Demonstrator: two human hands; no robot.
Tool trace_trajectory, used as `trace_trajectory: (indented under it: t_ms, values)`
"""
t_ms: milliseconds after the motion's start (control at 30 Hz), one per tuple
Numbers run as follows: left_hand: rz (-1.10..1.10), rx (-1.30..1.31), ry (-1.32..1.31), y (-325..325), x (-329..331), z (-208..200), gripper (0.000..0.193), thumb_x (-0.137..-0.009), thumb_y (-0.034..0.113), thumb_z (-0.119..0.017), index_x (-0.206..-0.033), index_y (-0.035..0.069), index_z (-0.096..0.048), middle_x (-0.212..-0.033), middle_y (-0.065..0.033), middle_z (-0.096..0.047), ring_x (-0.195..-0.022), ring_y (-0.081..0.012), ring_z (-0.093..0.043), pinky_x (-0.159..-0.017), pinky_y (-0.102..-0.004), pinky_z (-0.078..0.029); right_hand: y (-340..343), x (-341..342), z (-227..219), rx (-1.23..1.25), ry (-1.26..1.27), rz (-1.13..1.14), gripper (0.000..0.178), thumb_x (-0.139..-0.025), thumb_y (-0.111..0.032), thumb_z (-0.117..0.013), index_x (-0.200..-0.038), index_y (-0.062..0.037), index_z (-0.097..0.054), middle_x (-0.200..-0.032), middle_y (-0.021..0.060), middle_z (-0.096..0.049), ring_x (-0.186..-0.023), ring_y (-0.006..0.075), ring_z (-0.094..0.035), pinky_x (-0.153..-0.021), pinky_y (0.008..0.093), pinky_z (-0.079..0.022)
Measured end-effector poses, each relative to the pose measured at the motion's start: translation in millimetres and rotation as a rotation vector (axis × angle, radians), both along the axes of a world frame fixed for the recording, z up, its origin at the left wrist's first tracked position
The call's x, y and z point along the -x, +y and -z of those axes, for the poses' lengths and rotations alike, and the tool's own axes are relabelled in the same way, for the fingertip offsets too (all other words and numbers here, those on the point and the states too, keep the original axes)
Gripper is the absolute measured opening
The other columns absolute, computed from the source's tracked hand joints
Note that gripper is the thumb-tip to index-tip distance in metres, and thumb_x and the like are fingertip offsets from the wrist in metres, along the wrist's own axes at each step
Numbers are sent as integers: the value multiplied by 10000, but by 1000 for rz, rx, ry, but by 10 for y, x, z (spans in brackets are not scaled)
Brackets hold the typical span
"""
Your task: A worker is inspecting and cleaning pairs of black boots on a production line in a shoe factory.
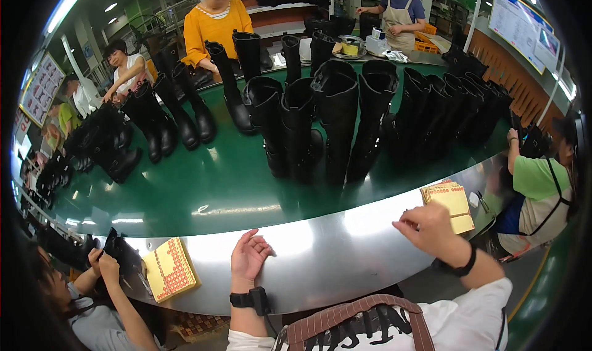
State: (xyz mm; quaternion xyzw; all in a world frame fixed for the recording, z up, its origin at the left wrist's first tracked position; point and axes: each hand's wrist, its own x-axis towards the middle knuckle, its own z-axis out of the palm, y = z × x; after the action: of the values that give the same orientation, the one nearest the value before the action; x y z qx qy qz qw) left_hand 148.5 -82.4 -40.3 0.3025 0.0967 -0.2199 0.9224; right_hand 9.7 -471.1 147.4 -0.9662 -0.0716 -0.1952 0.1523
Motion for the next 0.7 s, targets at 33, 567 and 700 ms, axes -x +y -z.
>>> trace_trajectory:
  t_ms: [33,567,700]
  values:
    - [3,-9,-7,3,-2,6,323,-997,219,-444,-1180,-14,-572,-918,-162,-665,-835,-270,-644,-762,-413,-554,-32,174,313,31,7,79,235,-785,-228,-765,-646,-70,-661,-579,87,-617,-511,260,-598,-537,343,-422]
    - [-170,-277,-60,-200,89,17,289,-977,175,-507,-1147,-53,-552,-945,-200,-612,-885,-324,-647,-822,-428,-582,-102,906,1847,-124,-225,275,327,-809,-170,-694,-579,-112,-469,-561,51,-489,-532,270,-493,-558,396,-325]
    - [-159,-620,-261,-399,215,-51,258,-972,118,-482,-1156,-57,-532,-1018,-206,-598,-864,-304,-661,-789,-363,-587,-111,924,1884,-113,-251,260,319,-815,-162,-677,-581,-102,-469,-561,51,-496,-527,266,-487,-566,391,-328]
